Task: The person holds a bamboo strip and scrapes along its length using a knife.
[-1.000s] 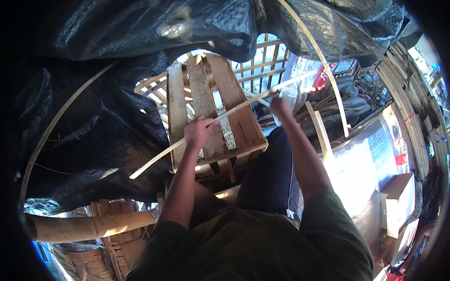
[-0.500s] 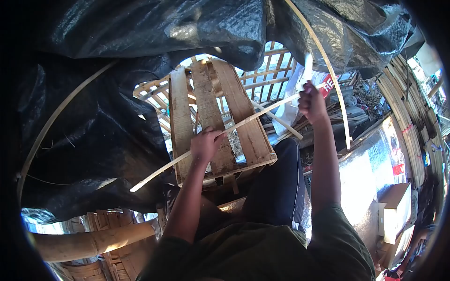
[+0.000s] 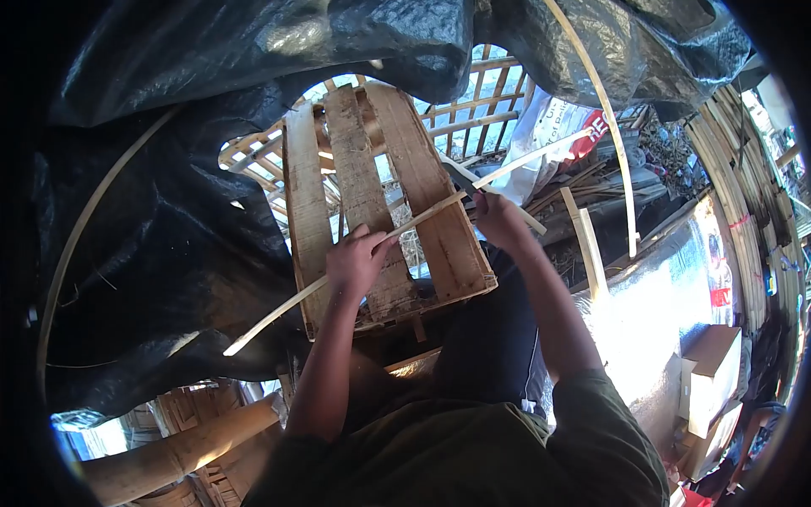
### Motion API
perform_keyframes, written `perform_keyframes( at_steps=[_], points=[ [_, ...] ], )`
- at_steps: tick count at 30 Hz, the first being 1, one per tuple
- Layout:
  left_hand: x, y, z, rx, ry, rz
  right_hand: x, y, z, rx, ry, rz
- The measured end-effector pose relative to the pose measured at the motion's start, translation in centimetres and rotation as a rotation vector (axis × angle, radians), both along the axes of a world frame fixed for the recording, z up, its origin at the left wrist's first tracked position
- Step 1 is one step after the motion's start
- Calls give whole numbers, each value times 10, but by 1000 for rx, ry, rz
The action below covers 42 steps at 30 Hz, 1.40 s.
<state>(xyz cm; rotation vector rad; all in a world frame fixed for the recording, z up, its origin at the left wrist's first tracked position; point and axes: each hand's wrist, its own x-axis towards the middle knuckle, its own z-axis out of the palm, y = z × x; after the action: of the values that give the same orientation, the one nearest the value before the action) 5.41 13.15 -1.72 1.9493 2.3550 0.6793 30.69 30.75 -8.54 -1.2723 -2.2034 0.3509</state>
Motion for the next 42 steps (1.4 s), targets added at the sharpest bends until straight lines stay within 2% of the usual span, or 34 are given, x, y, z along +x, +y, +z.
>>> perform_keyframes(
  at_steps=[2, 3, 4, 6, 7, 8, 10, 11, 12, 14, 15, 16, 18, 19, 20, 22, 23, 24, 25, 26, 27, 28, 30, 31, 32, 34, 36, 38, 39, 40, 42],
  points=[
    [-1, 3, 4, -6, 25, -2, 16, 25, 9, -322, -139, 94],
    [-1, 3, 6, -11, 30, 1, 17, 38, 24, -428, -139, -145],
    [1, 2, 5, -22, 31, 4, 12, 29, 52, -543, 128, -381],
    [0, 5, 3, 8, 19, 17, 1, 29, -25, -185, 13, -257],
    [0, 4, 1, 31, 8, 18, -18, 0, 6, -524, 139, -256],
    [1, 3, 2, 19, 6, 14, -30, -34, 74, -733, 172, -267],
    [3, 4, 6, -47, 12, 31, -4, -1, 83, -933, 28, -134],
    [1, 4, 4, -32, 18, 17, 11, 19, 52, -846, 275, -222],
    [-2, 3, 1, -11, 15, 30, 16, 33, 48, -774, 382, -403],
    [-3, 4, -5, 18, 27, 11, 8, 43, -1, -499, 218, -404],
    [-1, 4, -2, 34, -4, 29, 9, 62, -65, -108, 10, -176],
    [0, 3, -2, 36, -16, 31, -15, 11, 42, -720, 227, -287],
    [1, 3, -2, 46, 49, 13, 9, 37, 65, -836, -2, -117],
    [1, 2, -1, 59, 53, 7, 15, 40, 77, -775, 132, -265],
    [3, 1, 0, 57, 51, 10, 28, 60, 39, -489, 110, -433],
    [4, 1, 3, -6, 61, 30, 14, 38, 7, -243, -4, -164],
    [4, 1, 3, -17, 66, 22, -2, 12, 23, -423, 66, -143],
    [4, 2, 2, -9, 68, 23, -1, 13, 14, -426, 51, -81],
    [4, 2, 1, 0, 65, 29, 12, 31, 3, -257, -47, -45],
    [6, 0, 1, -5, 67, 34, 13, 35, 23, -87, -143, -3],
    [6, 1, 2, -1, 75, 31, 14, 35, 43, -433, 45, -323],
    [6, 1, 3, -1, 85, 24, 11, 33, 25, -300, 70, -297],
    [5, 3, 4, -7, 82, 39, -24, -7, -2, 12, 210, 65],
    [7, 2, 3, -16, 65, 54, -26, -13, 4, 97, 264, 35],
    [7, 0, 1, -27, 68, 48, -6, 4, 0, 6, -187, 56],
    [7, 3, 3, 11, 33, 46, 18, 35, 21, -340, 147, -210],
    [8, 2, 6, -18, 31, 56, 20, 40, 1, -280, 156, -294],
    [10, 4, 7, -42, 23, 68, -9, -3, -4, 46, 103, 138],
    [9, 3, 5, -26, 32, 58, -16, -18, 4, -168, 161, 50],
    [8, 4, 4, -8, 40, 44, -6, -10, 17, -213, 58, 59],
    [7, 5, 4, -10, 35, 44, 10, 28, 35, -722, 42, -186]
  ],
)
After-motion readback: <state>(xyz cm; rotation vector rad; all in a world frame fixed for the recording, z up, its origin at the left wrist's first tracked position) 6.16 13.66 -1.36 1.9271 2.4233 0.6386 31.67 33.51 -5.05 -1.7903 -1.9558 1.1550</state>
